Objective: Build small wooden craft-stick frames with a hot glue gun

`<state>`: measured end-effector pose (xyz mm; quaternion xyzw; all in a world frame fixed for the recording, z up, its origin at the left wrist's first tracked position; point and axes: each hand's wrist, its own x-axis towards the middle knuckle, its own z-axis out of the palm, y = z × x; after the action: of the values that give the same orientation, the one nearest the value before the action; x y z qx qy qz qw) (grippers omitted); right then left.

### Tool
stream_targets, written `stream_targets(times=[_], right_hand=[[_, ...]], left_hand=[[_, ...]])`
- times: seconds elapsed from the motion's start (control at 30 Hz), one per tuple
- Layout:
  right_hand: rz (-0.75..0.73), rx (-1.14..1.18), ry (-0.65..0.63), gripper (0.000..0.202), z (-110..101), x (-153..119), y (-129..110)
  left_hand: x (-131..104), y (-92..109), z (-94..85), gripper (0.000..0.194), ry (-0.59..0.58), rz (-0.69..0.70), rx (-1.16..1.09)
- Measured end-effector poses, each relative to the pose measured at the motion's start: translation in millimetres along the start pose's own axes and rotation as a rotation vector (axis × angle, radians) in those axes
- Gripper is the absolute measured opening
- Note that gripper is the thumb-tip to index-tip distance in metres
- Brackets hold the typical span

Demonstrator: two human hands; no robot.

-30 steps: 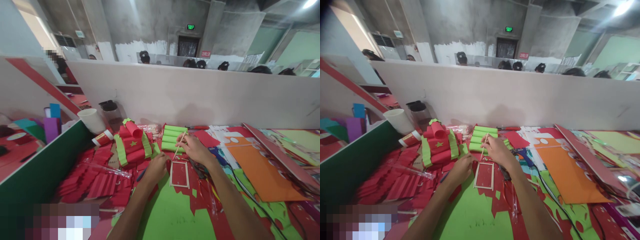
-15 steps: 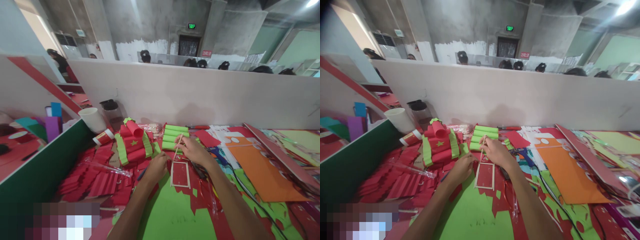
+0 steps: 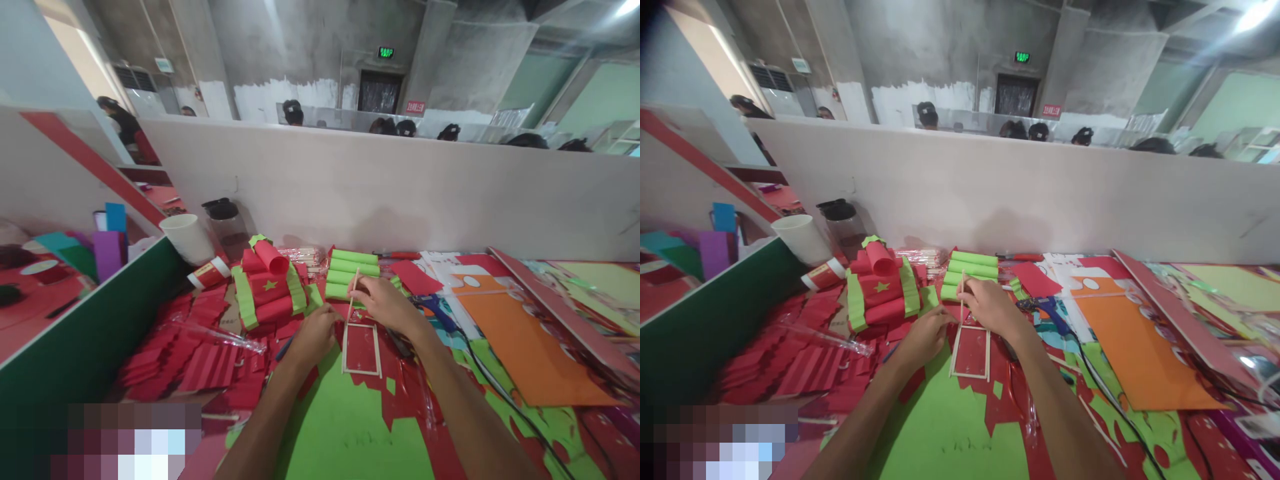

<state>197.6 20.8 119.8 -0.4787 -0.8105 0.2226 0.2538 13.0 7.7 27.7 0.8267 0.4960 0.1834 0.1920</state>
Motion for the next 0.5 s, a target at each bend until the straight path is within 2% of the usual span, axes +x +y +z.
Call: stream_targets(times=[0.33,0.5], right_hand=[[0.002,0.021,-0.01,0.014,-1.1,0.1,-1.1],[-0.005,0.013,-0.002,0.016,-0.6,-0.1,0.7]], left_hand=[[-0.3,-2.1,0.1,0.047,0.018,0.023,-0.004],[0.4,-1.3,-5.6,0.041,0.045,-0.014,-0.049]])
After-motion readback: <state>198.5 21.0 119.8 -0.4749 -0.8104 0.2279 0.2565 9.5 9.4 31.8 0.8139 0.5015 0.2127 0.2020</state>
